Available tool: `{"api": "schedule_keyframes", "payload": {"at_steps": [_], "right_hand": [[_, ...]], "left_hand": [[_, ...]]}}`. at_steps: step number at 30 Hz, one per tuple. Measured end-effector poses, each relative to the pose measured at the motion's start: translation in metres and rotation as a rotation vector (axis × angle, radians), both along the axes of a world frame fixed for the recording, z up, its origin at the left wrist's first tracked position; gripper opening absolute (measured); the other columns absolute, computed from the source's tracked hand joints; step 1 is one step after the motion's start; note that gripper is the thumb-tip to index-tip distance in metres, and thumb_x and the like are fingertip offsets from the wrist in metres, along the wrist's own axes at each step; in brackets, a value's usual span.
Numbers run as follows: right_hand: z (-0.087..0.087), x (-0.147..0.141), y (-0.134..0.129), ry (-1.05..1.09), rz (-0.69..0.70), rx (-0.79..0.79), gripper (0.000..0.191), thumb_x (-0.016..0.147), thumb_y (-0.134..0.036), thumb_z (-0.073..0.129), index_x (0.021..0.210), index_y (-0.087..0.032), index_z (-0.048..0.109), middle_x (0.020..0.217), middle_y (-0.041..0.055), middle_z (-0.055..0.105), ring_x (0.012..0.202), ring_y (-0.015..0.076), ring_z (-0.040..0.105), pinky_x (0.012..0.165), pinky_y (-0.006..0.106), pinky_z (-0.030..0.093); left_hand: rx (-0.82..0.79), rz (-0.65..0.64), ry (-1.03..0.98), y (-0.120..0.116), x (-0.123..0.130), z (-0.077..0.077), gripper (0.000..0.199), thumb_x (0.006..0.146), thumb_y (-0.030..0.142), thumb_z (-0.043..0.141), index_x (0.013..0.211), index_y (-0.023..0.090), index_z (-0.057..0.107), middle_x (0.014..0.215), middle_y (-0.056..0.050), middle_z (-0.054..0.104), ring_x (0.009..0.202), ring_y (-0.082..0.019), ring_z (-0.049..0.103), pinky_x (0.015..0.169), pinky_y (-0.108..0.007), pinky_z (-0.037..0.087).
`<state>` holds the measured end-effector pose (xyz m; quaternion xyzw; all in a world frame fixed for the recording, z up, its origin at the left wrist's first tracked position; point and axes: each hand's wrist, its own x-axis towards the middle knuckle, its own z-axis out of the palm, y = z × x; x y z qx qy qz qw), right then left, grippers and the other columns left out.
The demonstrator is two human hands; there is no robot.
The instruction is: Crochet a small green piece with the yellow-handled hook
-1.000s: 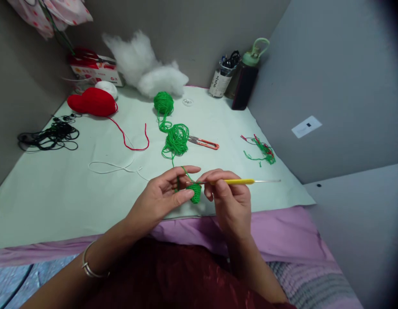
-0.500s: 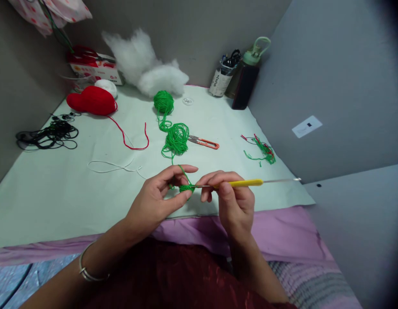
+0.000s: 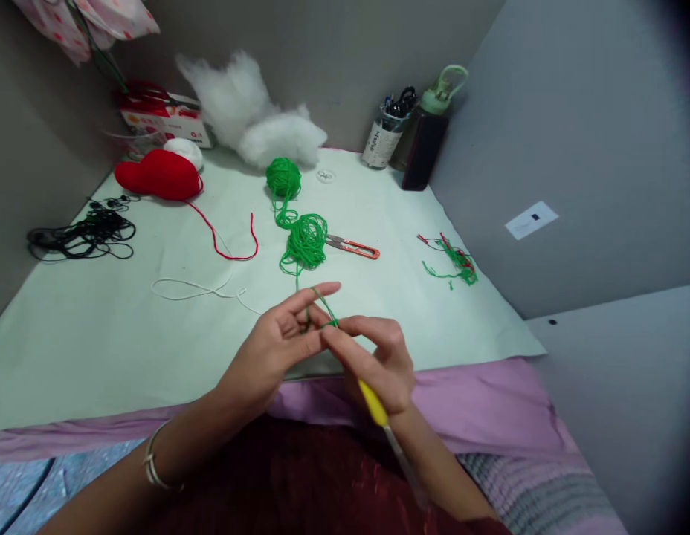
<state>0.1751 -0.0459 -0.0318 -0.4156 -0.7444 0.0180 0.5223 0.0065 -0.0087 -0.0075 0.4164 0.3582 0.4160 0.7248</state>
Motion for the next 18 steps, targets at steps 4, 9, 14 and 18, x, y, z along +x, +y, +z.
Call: {"api": "schedule_keyframes", "payload": {"at_steps": [4,9,14,18], "right_hand": [[0.008,-0.005,0.001,0.483,0.045,-0.134,0.024,0.106,-0.020,0.057,0.113,-0.029,0.078,0.095,0.0048,0.076,0.079,0.0190,0.071,0.068,0.035,0.061],[0.011,-0.007,0.008,0.733,0.182,-0.323,0.019,0.106,-0.028,0.060,0.101,-0.027,0.079,0.093,0.0037,0.076,0.075,0.0167,0.068,0.066,0.033,0.057],[0.008,-0.009,0.005,0.498,0.101,-0.263,0.022,0.106,-0.020,0.059,0.111,-0.029,0.078,0.097,0.0032,0.079,0.086,0.0179,0.072,0.075,0.034,0.062],[0.000,-0.010,0.000,0.097,-0.038,-0.052,0.033,0.100,-0.013,0.067,0.127,-0.031,0.076,0.113,0.0074,0.078,0.102,0.0218,0.074,0.083,0.038,0.064]], "left_hand": [[-0.209,-0.084,-0.214,0.005,-0.004,-0.002,0.046,0.082,0.028,0.090,0.127,0.024,0.081,0.086,0.000,0.064,0.075,-0.011,0.055,0.071,-0.021,0.045],[-0.040,-0.031,-0.141,0.003,-0.004,-0.002,0.034,0.084,0.026,0.088,0.118,0.027,0.084,0.096,-0.002,0.069,0.092,-0.016,0.061,0.086,-0.026,0.050],[0.124,0.033,0.088,-0.001,-0.001,-0.005,0.039,0.088,0.027,0.086,0.126,0.029,0.081,0.093,-0.001,0.069,0.094,-0.017,0.062,0.092,-0.028,0.049],[-0.055,0.043,-0.097,0.001,0.004,-0.006,0.043,0.086,0.028,0.086,0.128,0.024,0.080,0.097,-0.002,0.071,0.094,-0.018,0.065,0.090,-0.028,0.051]]}}
